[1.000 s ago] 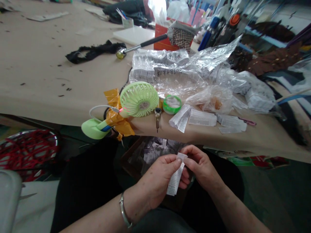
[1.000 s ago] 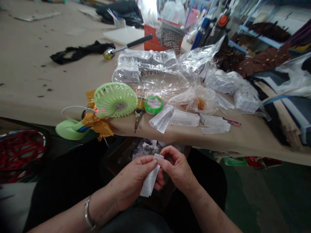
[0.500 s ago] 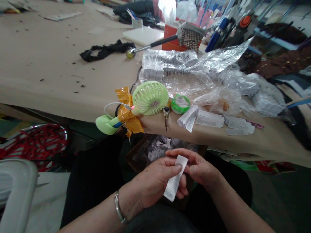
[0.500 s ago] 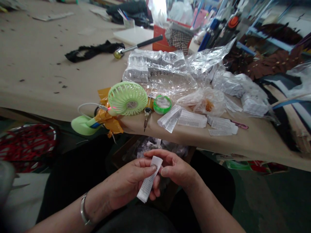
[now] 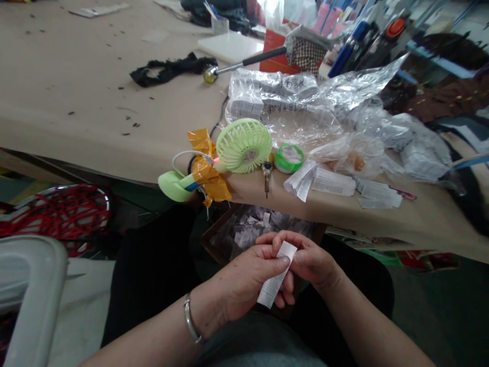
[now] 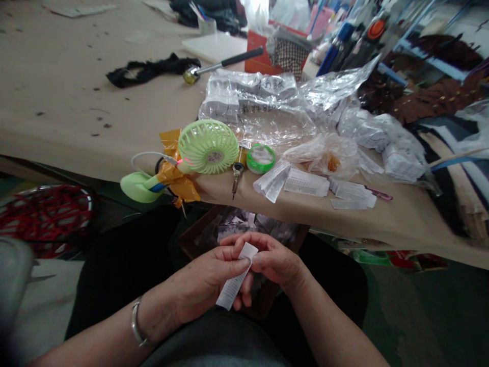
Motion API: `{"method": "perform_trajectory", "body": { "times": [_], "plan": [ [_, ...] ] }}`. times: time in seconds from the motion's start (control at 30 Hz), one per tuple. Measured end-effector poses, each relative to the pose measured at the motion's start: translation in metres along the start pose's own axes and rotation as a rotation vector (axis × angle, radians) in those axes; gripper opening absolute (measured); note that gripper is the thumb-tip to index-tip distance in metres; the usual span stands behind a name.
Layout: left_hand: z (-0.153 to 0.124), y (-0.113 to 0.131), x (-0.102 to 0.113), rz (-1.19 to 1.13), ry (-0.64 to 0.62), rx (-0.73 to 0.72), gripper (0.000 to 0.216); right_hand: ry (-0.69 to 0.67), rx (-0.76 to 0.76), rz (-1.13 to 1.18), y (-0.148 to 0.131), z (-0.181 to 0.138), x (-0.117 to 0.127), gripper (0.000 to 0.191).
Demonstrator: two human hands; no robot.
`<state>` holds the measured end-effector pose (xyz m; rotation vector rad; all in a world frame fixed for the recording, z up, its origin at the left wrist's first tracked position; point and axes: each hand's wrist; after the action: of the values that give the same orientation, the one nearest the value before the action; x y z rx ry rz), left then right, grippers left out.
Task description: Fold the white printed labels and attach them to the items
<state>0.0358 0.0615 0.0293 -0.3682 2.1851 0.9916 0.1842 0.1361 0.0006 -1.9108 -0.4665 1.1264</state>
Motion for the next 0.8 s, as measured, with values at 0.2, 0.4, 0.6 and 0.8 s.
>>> {"method": "perform_trajectory", "body": {
  "times": [0.2, 0.4, 0.6, 0.8],
  "plan": [
    [0.001, 0.003, 0.001, 0.021, 0.151, -0.064, 0.019, 0.314, 0.242, -0.676, -0.007, -0.011, -0.011, 0.037],
    [0.002, 0.004, 0.006, 0.004, 0.199, -0.093, 0.015, 0.396, 0.517, -1.3, -0.011, -0.012, -0.02, 0.036],
    [0.003, 0.006, 0.007, -0.023, 0.218, -0.088, 0.012, 0.388, 0.517, -1.299, -0.006, -0.005, -0.022, 0.034],
    [0.001, 0.006, 0.008, -0.013, 0.244, -0.137, 0.021, 0.507, 0.356, -0.916, -0.003, 0.001, -0.023, 0.035]
  ]
}}
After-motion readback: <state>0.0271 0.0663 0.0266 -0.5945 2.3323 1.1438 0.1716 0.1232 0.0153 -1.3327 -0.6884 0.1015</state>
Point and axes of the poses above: each hand's wrist, its own z-axis towards the middle knuckle, its own x-axis out of the back of the hand, y = z × x, and after that the axes turned 1 degree about y, right-handed
